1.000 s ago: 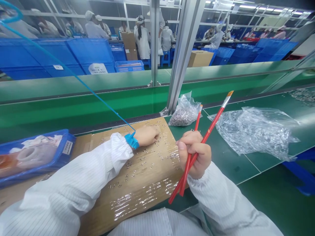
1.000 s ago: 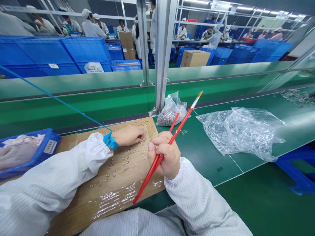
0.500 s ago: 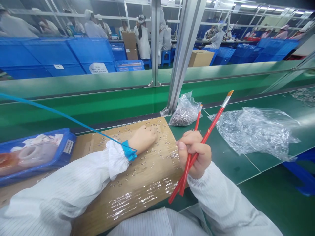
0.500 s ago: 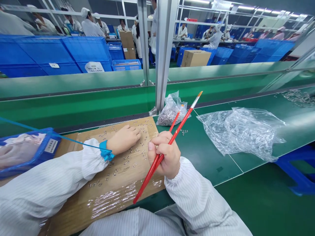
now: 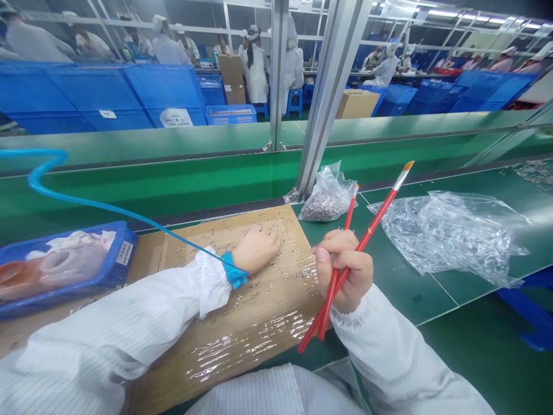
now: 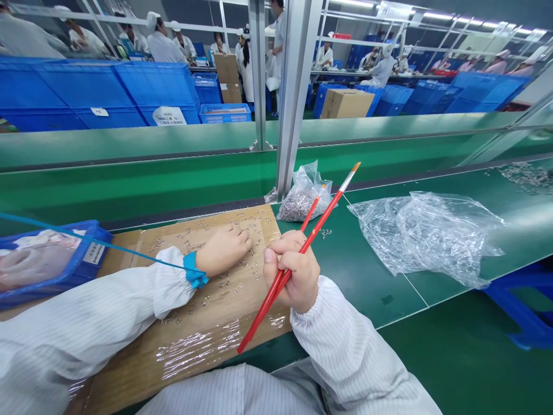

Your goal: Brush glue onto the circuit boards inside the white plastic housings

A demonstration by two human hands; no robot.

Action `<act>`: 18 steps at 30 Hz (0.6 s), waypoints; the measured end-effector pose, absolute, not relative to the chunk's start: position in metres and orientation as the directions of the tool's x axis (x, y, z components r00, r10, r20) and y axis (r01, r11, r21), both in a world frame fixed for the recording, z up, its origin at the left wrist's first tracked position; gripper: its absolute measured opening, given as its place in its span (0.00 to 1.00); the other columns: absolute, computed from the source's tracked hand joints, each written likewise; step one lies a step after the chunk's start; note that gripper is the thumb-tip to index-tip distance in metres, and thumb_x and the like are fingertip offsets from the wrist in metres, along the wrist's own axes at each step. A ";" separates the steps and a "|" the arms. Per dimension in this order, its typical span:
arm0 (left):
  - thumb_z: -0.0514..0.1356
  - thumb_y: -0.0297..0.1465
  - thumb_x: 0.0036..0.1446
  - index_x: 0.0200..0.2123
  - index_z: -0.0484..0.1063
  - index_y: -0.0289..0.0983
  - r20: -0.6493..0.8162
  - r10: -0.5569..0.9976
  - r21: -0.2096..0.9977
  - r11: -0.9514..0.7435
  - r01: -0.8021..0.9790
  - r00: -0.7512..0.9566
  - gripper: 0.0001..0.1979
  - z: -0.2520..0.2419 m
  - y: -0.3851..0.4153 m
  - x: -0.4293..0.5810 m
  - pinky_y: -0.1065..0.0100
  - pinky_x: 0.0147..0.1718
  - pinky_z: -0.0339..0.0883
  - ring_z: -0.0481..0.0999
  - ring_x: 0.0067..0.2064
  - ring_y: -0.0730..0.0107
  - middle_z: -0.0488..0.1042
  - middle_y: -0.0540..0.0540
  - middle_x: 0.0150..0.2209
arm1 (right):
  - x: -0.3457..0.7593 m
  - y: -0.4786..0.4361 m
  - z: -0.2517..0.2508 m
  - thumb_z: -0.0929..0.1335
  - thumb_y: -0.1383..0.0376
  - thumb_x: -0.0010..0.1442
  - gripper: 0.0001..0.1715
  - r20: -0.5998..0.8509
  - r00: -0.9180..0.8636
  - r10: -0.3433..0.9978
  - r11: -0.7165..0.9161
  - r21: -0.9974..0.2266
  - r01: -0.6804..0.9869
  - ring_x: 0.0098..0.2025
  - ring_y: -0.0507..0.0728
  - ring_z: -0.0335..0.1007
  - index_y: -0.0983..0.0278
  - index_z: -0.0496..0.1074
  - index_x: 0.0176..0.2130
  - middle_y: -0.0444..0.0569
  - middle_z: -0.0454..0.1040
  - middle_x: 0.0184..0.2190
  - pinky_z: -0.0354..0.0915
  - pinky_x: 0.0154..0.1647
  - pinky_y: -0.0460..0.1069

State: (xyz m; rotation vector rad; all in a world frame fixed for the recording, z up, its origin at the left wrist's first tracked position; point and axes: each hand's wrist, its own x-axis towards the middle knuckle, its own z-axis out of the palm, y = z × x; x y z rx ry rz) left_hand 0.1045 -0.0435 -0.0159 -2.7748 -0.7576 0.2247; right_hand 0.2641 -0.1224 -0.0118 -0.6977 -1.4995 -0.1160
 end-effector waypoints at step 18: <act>0.53 0.19 0.56 0.29 0.75 0.30 -0.103 0.592 -0.106 -0.805 0.583 0.799 0.11 -0.007 -0.048 0.089 0.62 0.34 0.64 0.76 0.36 0.58 0.76 0.37 0.31 | 0.263 -0.122 -0.012 0.66 0.77 0.54 0.17 0.931 0.129 0.342 0.791 -0.359 0.496 0.28 0.52 0.63 0.60 0.54 0.30 0.40 0.69 0.26 0.66 0.31 0.52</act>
